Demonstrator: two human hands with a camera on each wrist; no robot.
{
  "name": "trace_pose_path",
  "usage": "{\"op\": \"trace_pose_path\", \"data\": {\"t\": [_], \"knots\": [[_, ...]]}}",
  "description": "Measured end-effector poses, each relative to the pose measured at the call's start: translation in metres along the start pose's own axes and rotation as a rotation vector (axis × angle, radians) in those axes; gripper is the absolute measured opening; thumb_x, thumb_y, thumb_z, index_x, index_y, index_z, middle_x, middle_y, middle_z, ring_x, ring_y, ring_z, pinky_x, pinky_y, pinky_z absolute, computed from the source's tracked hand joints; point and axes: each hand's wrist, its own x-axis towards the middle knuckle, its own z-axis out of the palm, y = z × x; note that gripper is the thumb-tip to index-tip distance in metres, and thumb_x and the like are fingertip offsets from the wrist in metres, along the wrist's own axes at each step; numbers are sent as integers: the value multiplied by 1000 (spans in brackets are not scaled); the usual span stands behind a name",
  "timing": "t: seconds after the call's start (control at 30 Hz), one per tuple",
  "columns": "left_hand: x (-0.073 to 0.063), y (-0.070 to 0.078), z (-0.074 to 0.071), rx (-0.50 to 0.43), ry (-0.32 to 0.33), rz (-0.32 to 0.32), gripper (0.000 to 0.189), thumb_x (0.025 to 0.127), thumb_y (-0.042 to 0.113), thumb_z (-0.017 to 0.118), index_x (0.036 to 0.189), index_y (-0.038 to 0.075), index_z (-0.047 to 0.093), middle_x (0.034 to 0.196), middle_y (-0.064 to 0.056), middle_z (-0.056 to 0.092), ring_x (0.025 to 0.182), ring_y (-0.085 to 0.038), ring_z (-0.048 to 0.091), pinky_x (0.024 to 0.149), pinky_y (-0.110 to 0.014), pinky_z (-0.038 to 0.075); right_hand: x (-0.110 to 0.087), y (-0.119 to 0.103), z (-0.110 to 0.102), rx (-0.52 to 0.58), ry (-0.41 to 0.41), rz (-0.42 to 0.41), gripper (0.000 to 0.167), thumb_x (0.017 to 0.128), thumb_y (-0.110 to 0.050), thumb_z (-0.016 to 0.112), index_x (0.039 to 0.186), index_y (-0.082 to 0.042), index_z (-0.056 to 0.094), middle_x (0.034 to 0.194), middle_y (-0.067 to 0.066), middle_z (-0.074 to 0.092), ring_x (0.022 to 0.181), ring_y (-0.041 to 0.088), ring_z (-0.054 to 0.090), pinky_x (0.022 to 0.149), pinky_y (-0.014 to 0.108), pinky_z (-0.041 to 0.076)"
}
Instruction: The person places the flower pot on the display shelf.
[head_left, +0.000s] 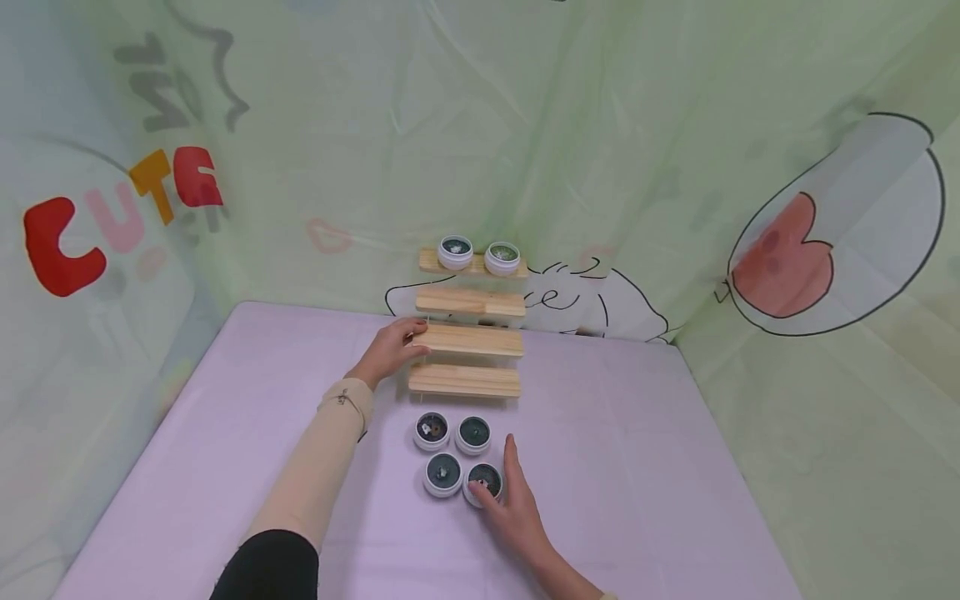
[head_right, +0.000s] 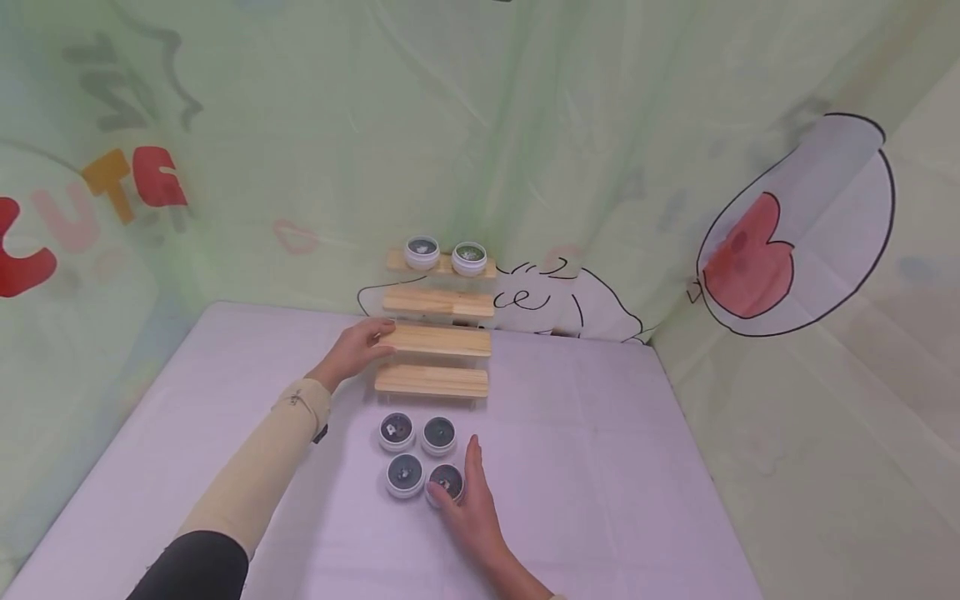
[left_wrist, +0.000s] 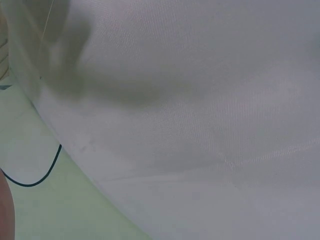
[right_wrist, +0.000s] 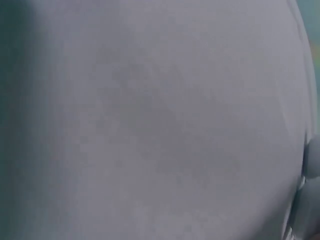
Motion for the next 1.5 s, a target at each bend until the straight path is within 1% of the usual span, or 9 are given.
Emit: {"op": "trace_pose_path", "data": {"t": [0.1, 0.17, 0.27, 0.43, 0.63, 1.0, 1.07, 1.27, 1.5], "knots": [[0, 0, 0, -3, -1, -3, 50, 88, 12, 73, 130, -10, 56, 140, -22, 49, 130, -34, 48, 110, -34, 45, -4, 3, 6, -3, -2, -40, 100, 85, -31, 77, 152, 8, 15, 157, 29, 18, 144, 40, 21, 115, 10, 6], [0, 0, 1, -6, -1, -7, 50, 88, 11, 73, 130, -10, 56, 141, -22, 49, 130, -34, 48, 110, -35, 44, -6, 5, 9, 3, -4, -54, 103, 83, -32, 79, 152, 9, 14, 156, 30, 17, 144, 41, 21, 111, 5, 4], [-1, 2, 0, -11, 0, -8, 50, 88, 10, 73, 130, -11, 56, 141, -23, 49, 130, -35, 47, 110, -35, 44, -8, 6, 10, 14, -8, -41, 105, 82, -33, 80, 152, 8, 13, 157, 30, 17, 144, 40, 19, 112, 5, 3], [-1, 3, -1, -12, -5, -18, 50, 88, 10, 72, 130, -10, 55, 141, -22, 48, 131, -34, 47, 110, -35, 44, -11, 8, 11, 12, -21, -24, 100, 85, -32, 77, 152, 8, 15, 157, 29, 18, 144, 40, 19, 112, 5, 4], [0, 3, -2, -3, -11, -22, 50, 89, 11, 72, 131, -10, 55, 142, -22, 48, 131, -33, 47, 110, -35, 44, -11, 11, 12, 29, 10, -55, 92, 86, -27, 76, 151, 9, 21, 155, 29, 23, 143, 40, 24, 112, 4, 7], [-2, 6, -2, -6, -6, -19, 49, 88, 9, 72, 129, -11, 56, 140, -23, 49, 130, -35, 47, 110, -35, 44, -9, 10, 11, 23, 43, -48, 84, 85, -24, 77, 150, 3, 31, 154, 21, 34, 141, 33, 33, 112, 4, 13], [-2, 7, -2, -6, -6, -23, 49, 88, 9, 72, 130, -11, 55, 141, -23, 49, 130, -34, 47, 110, -35, 44, -8, 9, 10, 27, 49, -45, 85, 85, -24, 77, 151, 2, 31, 154, 19, 34, 141, 30, 33, 112, 5, 13], [-2, 6, -2, -10, -10, -34, 50, 88, 10, 72, 131, -9, 55, 142, -21, 48, 131, -32, 47, 110, -35, 44, -5, 5, 6, 47, 45, -39, 85, 86, -25, 76, 152, 1, 29, 155, 17, 32, 142, 29, 30, 112, 5, 13], [-2, 5, -1, -1, -7, -14, 49, 88, 9, 72, 130, -11, 55, 141, -23, 48, 131, -34, 47, 110, -36, 44, -2, 2, 2, 51, 57, -55, 83, 86, -23, 76, 151, 3, 30, 155, 17, 34, 142, 31, 32, 112, 5, 14]]}}
